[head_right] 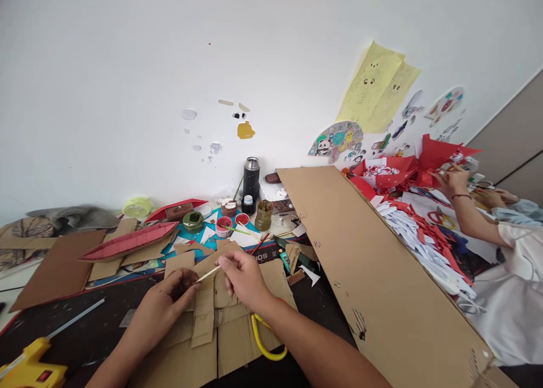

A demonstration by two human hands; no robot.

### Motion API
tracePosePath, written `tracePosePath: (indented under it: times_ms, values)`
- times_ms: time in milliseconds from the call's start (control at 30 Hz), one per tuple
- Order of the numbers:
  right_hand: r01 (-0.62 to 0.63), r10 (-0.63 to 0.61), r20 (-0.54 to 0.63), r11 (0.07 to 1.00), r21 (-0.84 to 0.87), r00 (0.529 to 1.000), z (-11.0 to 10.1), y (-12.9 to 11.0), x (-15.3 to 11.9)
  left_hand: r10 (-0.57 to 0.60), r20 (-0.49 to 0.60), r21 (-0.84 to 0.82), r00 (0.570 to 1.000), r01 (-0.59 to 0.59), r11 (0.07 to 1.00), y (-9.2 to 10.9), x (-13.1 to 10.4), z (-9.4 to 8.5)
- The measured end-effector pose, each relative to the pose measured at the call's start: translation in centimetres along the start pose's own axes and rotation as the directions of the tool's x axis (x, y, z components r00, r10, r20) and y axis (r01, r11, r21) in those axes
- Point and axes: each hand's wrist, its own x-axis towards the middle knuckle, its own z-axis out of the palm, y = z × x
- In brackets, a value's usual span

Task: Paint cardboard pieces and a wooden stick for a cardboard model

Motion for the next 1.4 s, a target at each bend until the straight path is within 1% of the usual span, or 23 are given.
tracePosePath:
  times_ms: [133,200,333,433,500,600,700,867,1033,1200,1333,1400]
  values:
    - [0.000,0.000,-0.034,1.000,0.004,0.999,0.0,0.2,0.1,-0.047,-0.035,-0.106,0.998,0.043,0.993,0.3,0.0,-0.3]
    - [-0.015,0.015,-0.033,1.000,0.000,0.999,-0.1,0.2,0.0,-0.071,-0.060,-0.156,0.996,0.061,0.986,0.4,0.1,-0.5]
    - [-0.036,0.036,0.002,0.999,-0.026,0.999,-0.2,0.5,-0.1,-0.091,-0.111,-0.204,0.990,0.067,0.977,0.4,0.1,-0.6]
    - [-0.024,0.027,0.038,0.997,-0.068,0.999,-0.3,0.6,0.1,-0.100,-0.142,-0.220,0.985,0.067,0.973,0.3,0.1,-0.6]
    - [-0.010,0.014,0.038,0.996,-0.083,0.999,-0.3,0.5,0.1,-0.101,-0.148,-0.228,0.984,0.065,0.972,0.3,0.1,-0.6]
    - [-0.004,0.006,0.023,0.997,-0.079,1.000,-0.2,0.3,0.0,-0.101,-0.136,-0.227,0.986,0.068,0.971,0.4,0.1,-0.7]
    - [-0.005,0.008,0.035,0.997,-0.074,0.999,-0.3,0.3,0.0,-0.102,-0.113,-0.229,0.988,0.074,0.971,0.4,0.0,-0.7]
    - [-0.022,0.023,0.026,0.997,-0.068,0.999,-0.5,0.9,0.0,-0.106,-0.070,-0.250,0.992,0.085,0.965,0.5,0.1,-0.6]
    - [-0.053,0.054,0.020,0.997,-0.057,0.998,-0.6,1.6,-0.1,-0.140,-0.101,-0.249,0.985,0.111,0.962,0.2,0.2,-0.6]
    - [-0.089,0.089,-0.007,0.996,0.003,0.996,-0.8,2.0,-0.1,-0.161,-0.129,-0.178,0.978,0.137,0.975,0.0,0.2,-0.8]
    - [-0.090,0.090,-0.015,0.995,0.040,0.996,-1.0,2.2,-0.1,-0.145,-0.067,-0.172,0.987,0.132,0.976,0.4,0.2,-1.0]
    - [-0.091,0.092,-0.019,0.995,0.048,0.996,-1.0,2.3,-0.2,-0.156,-0.063,-0.182,0.986,0.142,0.973,0.6,0.2,-1.0]
